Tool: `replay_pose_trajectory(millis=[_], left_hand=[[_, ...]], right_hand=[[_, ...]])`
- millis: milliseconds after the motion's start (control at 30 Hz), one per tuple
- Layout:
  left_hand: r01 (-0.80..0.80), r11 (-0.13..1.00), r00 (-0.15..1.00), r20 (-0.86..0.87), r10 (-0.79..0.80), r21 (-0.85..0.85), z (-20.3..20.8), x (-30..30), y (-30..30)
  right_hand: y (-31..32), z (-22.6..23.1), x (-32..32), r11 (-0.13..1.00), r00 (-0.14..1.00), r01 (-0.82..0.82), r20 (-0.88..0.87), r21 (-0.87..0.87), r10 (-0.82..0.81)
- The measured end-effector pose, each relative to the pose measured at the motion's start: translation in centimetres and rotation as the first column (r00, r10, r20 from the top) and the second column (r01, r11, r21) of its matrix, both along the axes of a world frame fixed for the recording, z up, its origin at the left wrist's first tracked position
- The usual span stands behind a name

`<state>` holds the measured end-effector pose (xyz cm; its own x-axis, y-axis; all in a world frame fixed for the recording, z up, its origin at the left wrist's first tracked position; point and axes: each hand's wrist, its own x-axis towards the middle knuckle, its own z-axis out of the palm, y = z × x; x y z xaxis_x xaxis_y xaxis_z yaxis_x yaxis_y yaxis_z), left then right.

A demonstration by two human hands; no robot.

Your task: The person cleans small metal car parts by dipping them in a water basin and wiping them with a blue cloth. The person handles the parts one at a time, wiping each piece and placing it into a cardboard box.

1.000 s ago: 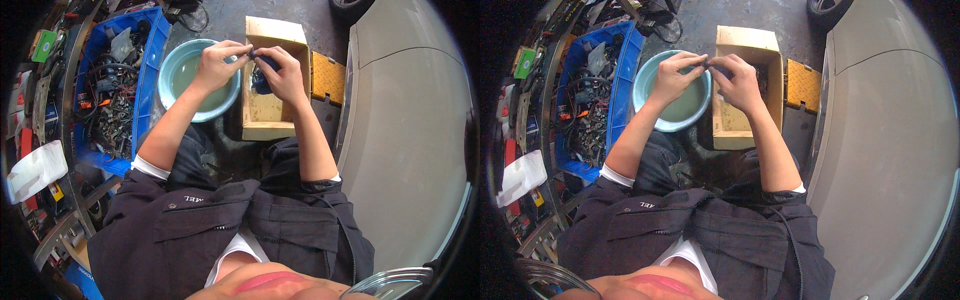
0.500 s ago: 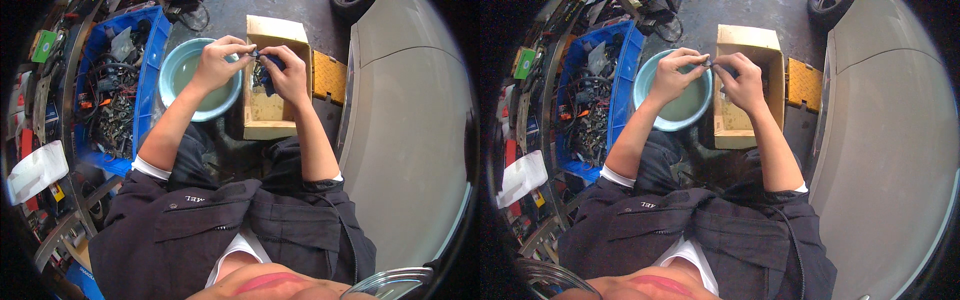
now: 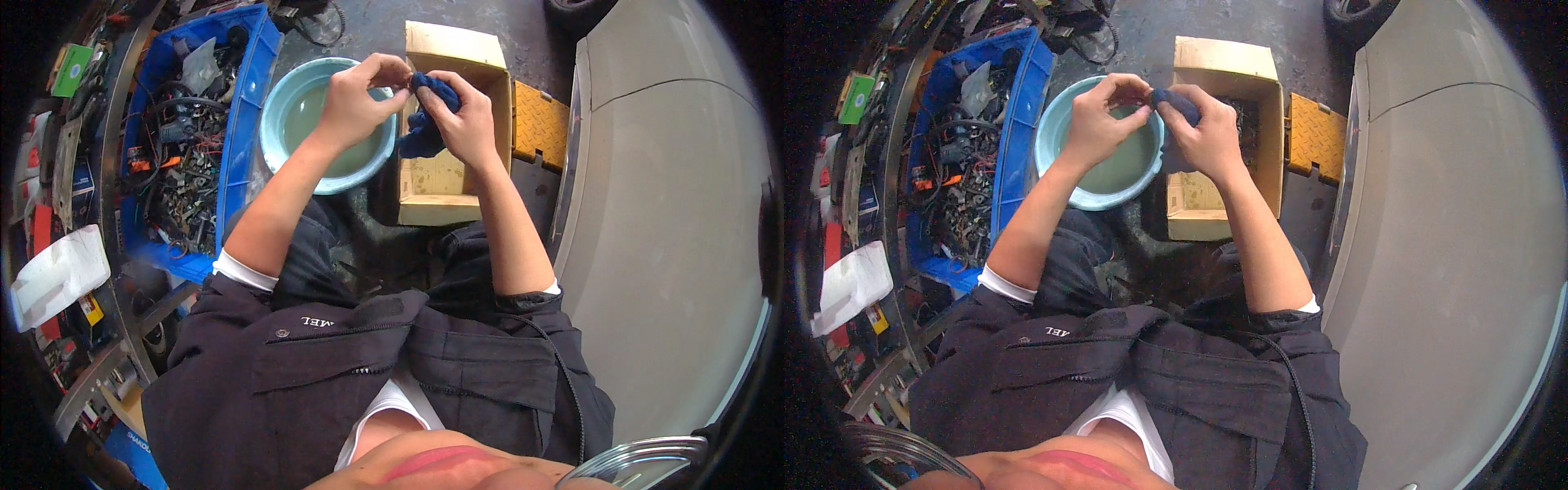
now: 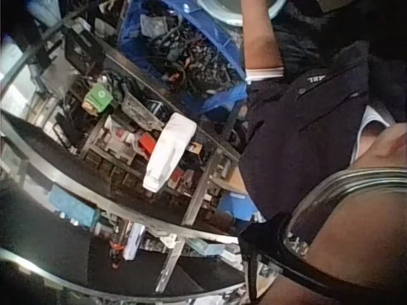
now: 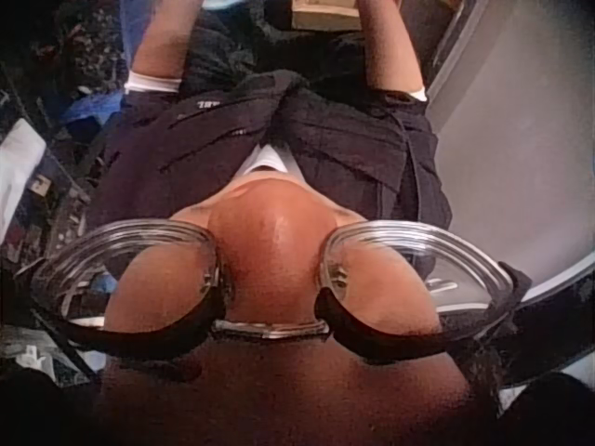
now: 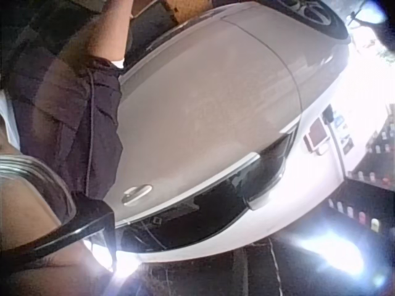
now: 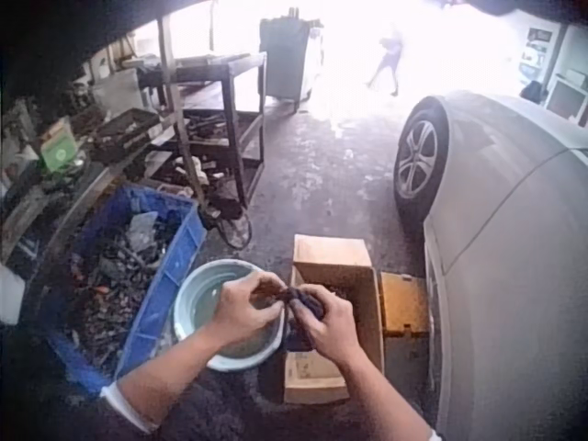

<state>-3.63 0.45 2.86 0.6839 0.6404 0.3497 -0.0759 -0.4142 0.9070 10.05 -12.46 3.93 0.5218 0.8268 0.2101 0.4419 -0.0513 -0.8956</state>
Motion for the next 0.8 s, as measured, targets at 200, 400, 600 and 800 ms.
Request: replay_pose_trajectory(millis=[200,400,600,800], left_hand=[[0.142,0.989,0.990,-0.024,-0.142,0.031,-0.4,-0.4,0.7],[0.108,0.994,0.994,-0.021,-0.108,-0.017,0.3,0.1,-0.2],[0.036,0.989,0.995,-0.096,-0.022,0.142,-0.6,-0.2,0.2],[0.035,0.958,0.930,-0.342,-0.136,-0.285,-0.2,-0.1,-0.2]], right_hand=[[-0.8,1.5,0.7,0.988,0.989,-0.100,-0.121,-0.121,0.086],[-0.6,0.1,0.9,0.997,0.967,-0.080,-0.243,0.007,0.079],[-0.5,-0.5,1.1,0.990,0.983,-0.139,0.115,-0.021,0.141],[-0.6,-0.6,0.1,0.999,0.848,-0.048,0.527,-0.016,0.049]])
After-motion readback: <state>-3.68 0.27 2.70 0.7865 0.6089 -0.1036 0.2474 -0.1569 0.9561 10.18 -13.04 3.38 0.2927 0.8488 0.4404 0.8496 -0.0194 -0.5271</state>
